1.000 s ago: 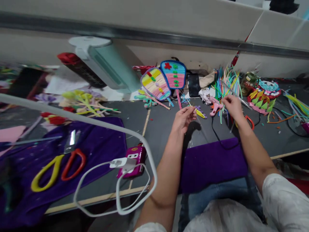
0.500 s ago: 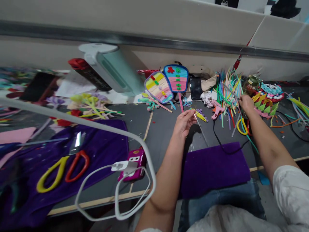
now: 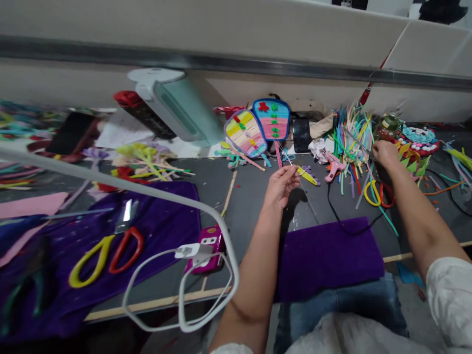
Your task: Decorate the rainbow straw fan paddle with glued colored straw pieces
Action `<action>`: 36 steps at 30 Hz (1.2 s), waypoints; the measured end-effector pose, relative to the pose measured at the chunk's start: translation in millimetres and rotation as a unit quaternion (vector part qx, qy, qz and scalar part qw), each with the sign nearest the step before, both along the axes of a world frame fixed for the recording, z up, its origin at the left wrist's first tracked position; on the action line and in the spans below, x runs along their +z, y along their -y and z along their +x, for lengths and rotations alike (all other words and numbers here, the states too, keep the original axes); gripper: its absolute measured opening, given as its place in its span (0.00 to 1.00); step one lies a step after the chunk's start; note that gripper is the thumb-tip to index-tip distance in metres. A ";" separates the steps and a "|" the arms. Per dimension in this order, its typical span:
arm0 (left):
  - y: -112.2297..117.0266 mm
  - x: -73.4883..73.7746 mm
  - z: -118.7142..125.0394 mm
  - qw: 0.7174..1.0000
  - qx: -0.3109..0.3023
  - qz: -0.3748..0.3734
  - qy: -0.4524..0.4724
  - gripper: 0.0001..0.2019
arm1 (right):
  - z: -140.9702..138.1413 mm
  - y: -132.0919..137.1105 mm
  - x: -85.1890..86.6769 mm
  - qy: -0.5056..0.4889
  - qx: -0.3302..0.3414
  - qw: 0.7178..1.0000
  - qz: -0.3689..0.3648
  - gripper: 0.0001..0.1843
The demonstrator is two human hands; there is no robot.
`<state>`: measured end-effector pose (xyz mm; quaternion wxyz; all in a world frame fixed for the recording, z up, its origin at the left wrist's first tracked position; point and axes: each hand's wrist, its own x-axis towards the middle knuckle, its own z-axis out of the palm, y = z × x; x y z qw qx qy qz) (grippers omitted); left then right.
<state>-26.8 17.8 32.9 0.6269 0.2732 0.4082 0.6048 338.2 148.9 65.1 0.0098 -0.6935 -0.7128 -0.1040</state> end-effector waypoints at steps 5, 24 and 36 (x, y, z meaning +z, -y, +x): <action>-0.6 -0.6 1.8 1.000 0.001 -0.010 -0.005 0.19 | -5.8 2.0 3.5 -0.016 -0.023 1.000 0.006 0.20; 0.2 -1.1 1.4 1.000 0.001 -0.011 -0.010 0.20 | -4.7 -19.6 -8.2 -0.282 -0.060 0.958 -0.014 0.08; 0.4 -4.1 2.1 0.998 -0.007 0.031 -0.058 0.26 | -128.3 82.1 54.7 -0.739 0.116 0.657 -0.096 0.13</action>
